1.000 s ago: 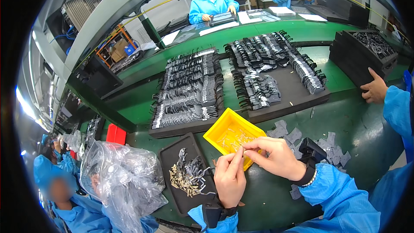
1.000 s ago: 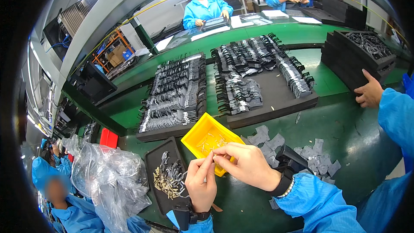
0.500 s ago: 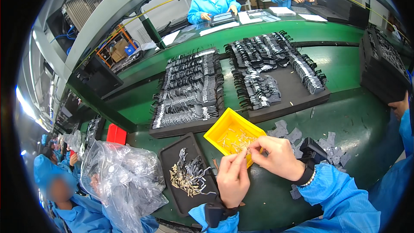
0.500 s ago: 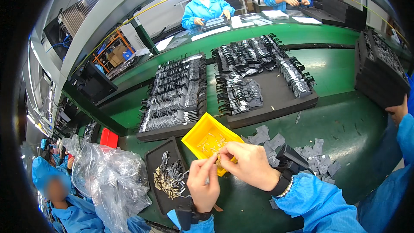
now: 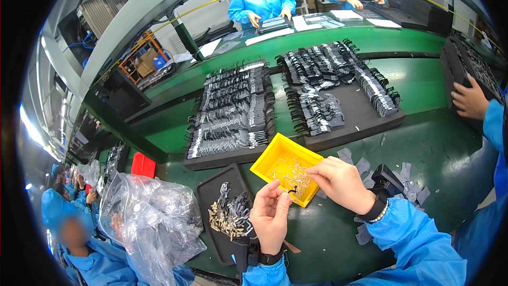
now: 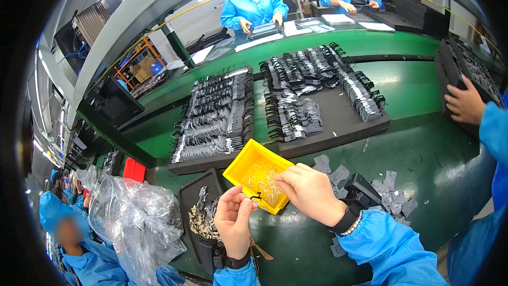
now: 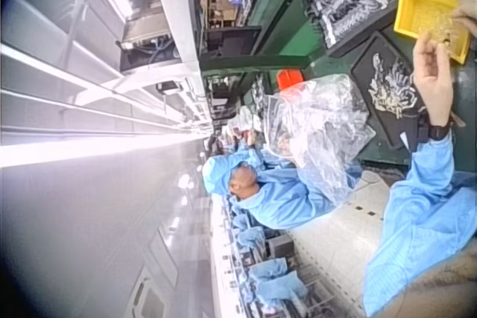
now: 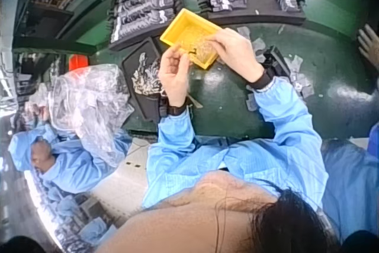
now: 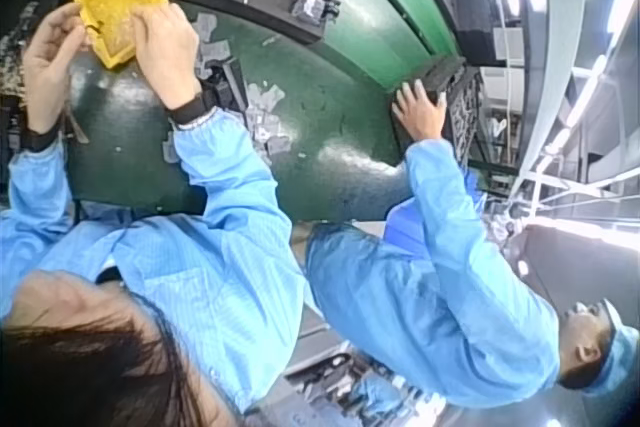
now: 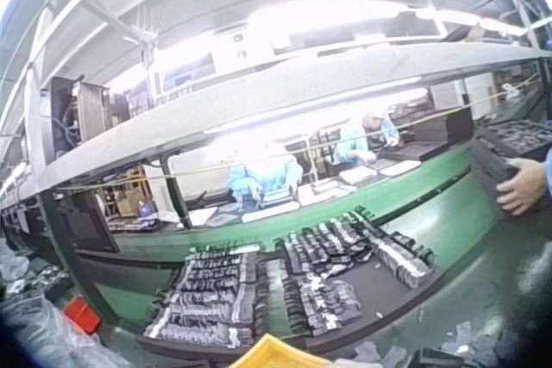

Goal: Assembling small components at a factory workstation.

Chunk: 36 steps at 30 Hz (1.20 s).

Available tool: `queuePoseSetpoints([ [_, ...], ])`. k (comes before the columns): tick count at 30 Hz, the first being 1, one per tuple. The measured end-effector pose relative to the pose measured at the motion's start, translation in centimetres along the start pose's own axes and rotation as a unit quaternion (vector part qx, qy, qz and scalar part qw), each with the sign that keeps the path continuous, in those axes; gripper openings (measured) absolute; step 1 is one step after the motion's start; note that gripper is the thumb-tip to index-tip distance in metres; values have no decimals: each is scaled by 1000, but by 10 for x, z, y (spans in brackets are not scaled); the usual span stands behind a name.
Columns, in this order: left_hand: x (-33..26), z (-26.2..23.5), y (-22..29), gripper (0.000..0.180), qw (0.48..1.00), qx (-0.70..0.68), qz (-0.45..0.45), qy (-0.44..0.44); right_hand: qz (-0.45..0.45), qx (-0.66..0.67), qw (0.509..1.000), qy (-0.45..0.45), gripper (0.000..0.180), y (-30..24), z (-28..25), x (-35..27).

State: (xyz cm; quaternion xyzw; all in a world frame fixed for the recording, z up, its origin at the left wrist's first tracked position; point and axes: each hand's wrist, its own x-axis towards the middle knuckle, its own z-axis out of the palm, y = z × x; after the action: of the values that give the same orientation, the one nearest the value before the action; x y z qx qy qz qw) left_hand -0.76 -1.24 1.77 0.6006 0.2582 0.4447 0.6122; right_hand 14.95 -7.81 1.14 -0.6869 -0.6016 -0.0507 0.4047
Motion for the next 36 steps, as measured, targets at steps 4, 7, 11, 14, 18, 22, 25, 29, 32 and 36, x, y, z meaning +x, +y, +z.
queuePoseSetpoints([
  [4, 0, 1, -4, 29, 1000, -11, 0, -9, 65, 88, 994, 4, 13, -5, -11, 2],
  [7, -1, 2, -6, 30, 1000, -4, -8, -19, 58, 161, 985, 18, 11, -19, -19, 5],
  [11, -3, 5, -7, 31, 997, 58, 36, -22, -9, 164, 986, 30, 12, -30, -20, 5],
  [14, -5, 7, -12, 30, 982, 152, 114, -18, -21, 127, 992, 13, 12, -28, -20, 3],
  [18, -5, 11, -10, 29, 936, 264, 235, -11, -18, 105, 994, 19, 12, -27, -20, 3],
  [22, -5, 10, -12, 31, 932, 267, 244, -3, -12, 98, 995, 9, 13, -28, -18, 2],
  [25, -4, 9, -14, 31, 909, 303, 285, -13, -22, 76, 997, 9, 11, -29, -19, 1],
  [29, -4, 9, -12, 32, 896, 334, 292, -21, -28, 122, 992, -3, 10, -31, -20, 1],
  [32, -4, 8, -11, 32, 935, 280, 215, 0, -48, 247, 967, 41, 8, -33, -22, 4],
  [36, 2, 0, -11, 31, 992, 98, 77, -3, 68, 212, 967, 126, 7, -15, -18, 2],
])
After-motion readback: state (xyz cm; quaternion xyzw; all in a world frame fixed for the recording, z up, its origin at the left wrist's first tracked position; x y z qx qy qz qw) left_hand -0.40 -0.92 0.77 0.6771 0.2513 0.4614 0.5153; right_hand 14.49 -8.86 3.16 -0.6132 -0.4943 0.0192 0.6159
